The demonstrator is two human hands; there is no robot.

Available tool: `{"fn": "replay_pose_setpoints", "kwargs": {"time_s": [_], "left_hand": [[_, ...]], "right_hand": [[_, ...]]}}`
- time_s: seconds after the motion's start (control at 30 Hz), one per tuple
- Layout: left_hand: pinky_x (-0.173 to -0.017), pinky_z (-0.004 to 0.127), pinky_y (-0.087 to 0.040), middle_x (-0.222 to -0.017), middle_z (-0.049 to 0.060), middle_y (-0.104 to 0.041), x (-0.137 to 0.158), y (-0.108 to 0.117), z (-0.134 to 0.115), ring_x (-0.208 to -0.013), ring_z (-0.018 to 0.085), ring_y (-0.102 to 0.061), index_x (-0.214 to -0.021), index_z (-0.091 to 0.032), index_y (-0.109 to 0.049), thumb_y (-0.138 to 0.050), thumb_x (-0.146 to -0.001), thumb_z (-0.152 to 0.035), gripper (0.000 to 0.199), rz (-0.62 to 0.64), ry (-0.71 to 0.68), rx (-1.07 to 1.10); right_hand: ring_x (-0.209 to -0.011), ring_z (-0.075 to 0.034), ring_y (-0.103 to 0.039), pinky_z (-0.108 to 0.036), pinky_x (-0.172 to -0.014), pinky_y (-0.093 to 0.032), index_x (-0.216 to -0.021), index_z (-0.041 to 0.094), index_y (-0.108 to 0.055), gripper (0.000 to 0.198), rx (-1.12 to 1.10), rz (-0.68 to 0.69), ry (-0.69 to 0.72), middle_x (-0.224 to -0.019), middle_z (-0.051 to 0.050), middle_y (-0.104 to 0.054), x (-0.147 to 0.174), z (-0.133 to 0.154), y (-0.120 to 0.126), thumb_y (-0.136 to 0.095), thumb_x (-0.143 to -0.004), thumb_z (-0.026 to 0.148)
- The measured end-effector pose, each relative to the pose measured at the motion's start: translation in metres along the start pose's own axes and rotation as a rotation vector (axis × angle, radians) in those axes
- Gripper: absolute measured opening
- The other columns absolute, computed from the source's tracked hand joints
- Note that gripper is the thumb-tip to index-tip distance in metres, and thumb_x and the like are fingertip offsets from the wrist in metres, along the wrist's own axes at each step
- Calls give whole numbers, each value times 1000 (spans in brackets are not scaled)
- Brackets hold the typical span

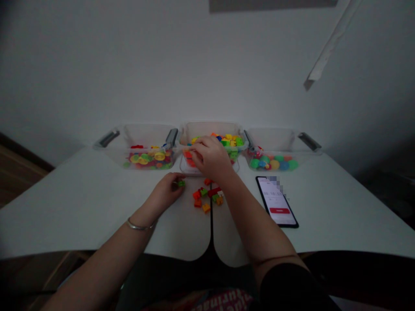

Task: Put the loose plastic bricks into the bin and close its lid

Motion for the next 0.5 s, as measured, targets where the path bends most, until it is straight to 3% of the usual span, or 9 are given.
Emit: {"fn": "replay_pose_setpoints", "kwargs": {"time_s": [0.2,0.37,0.5], "left_hand": [[-72,33,-50,-84,5,-64,-2,3,3,-75,18,-59,-94,-19,-71,-67,-71,-18,24,-43,83,147],[-62,27,-49,-84,0,-65,-3,1,2,-68,14,-59,-102,-19,-64,-79,-69,-32,38,-103,317,786],[-58,24,-47,-78,0,-67,-2,2,-1,-65,12,-60,-105,-18,-64,-89,-62,-33,52,-88,410,1107]], "right_hand": [[-103,-26,-59,-42,-95,-45,-100,17,-74,23,-15,-35,44,-106,-13,-69,0,5,3,-53,-93,24],[-100,-25,-60,-40,-92,-46,-100,16,-74,21,-96,-54,109,-102,-12,-71,0,8,1,-55,-92,21],[-101,-23,-62,-38,-93,-46,-100,19,-72,16,-216,71,144,-104,-8,-73,0,13,-6,-59,-91,20]]}}
Point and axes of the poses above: each hand's wrist, its own x-axis away from the middle knuckle, its own y-axis out of the back of the hand, z = x × y, the point moved 4 cm from there along -x, towards the middle knuckle
